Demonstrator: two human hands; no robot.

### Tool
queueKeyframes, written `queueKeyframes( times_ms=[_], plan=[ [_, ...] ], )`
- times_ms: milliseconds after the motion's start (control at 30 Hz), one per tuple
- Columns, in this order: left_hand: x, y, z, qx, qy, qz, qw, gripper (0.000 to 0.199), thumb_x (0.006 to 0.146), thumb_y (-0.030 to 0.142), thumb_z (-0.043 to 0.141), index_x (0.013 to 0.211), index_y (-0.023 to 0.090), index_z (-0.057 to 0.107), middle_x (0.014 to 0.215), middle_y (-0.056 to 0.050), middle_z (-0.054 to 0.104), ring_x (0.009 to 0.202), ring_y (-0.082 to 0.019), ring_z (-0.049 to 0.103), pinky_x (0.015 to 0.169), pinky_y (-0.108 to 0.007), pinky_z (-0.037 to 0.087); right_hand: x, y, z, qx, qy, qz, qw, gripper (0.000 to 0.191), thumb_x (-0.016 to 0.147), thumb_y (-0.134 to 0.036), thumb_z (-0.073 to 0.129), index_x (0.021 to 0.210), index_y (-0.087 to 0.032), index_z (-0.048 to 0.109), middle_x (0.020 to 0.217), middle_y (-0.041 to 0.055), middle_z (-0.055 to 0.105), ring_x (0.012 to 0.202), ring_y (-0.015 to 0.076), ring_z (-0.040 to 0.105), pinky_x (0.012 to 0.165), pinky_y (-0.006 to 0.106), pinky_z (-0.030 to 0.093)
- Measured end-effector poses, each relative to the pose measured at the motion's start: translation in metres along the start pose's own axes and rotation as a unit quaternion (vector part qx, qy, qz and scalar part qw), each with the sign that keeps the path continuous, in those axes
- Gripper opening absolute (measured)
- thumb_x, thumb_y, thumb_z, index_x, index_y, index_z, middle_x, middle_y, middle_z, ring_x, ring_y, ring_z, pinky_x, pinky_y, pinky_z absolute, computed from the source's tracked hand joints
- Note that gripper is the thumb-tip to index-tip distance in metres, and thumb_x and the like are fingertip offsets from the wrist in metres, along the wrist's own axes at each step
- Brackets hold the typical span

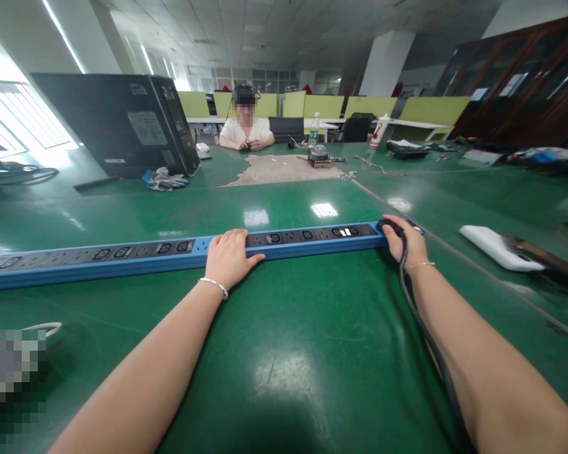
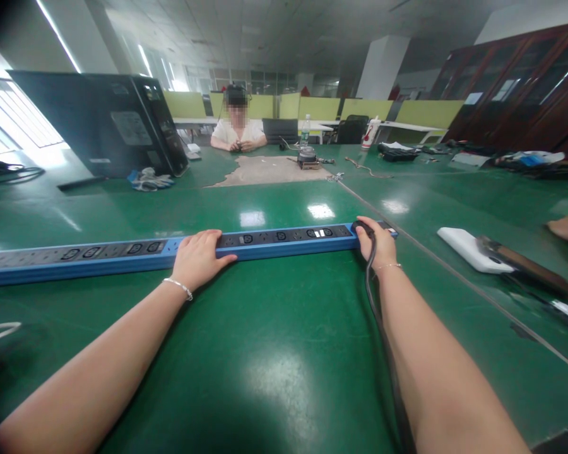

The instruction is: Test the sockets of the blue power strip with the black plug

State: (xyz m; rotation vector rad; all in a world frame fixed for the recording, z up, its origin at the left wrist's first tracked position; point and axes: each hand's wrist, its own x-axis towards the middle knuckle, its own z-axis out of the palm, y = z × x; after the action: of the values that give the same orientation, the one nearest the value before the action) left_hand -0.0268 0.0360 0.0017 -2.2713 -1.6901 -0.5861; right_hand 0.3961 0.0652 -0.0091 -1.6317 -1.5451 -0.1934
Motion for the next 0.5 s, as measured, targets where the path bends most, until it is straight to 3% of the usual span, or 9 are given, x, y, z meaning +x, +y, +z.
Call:
queueKeyframes(
  times_ms=[200,367,500],
  plan=[
    [0.0,0.0,0.0,-0.004,0.0,0.0,1.0,0.061,0.078,0.057,0.055,0.122,0.015,0.049,0.126,-0.016,0.057,0.119,-0.03,0.049,0.098,-0.043,0.034,0.005,-0.01,0.004,0.116,0.143,0.01,0.983,0.039,0.084,-0.042,0.048,0.107,-0.017,0.066,0.109,0.012,0.067,0.102,0.0247,0.061,0.093,0.041,0.046],
    [0.0,0.0,-0.001,-0.003,0.001,0.002,1.0,0.061,0.078,0.057,0.056,0.121,0.014,0.049,0.124,-0.016,0.058,0.118,-0.03,0.049,0.098,-0.042,0.034,0.0,-0.027,0.003,0.119,0.055,-0.012,0.991,0.038,0.081,-0.048,0.052,0.101,-0.019,0.068,0.101,0.0092,0.07,0.097,0.0245,0.064,0.092,0.042,0.048],
    [0.0,0.0,0.0,0.0,0.002,0.003,1.0,0.061,0.078,0.057,0.056,0.121,0.014,0.049,0.124,-0.016,0.058,0.118,-0.029,0.049,0.098,-0.042,0.034,-0.003,-0.034,0.004,0.088,0.035,-0.005,0.995,0.04,0.081,-0.048,0.051,0.104,-0.021,0.068,0.102,0.0088,0.071,0.096,0.0246,0.064,0.092,0.042,0.048]
  ],
)
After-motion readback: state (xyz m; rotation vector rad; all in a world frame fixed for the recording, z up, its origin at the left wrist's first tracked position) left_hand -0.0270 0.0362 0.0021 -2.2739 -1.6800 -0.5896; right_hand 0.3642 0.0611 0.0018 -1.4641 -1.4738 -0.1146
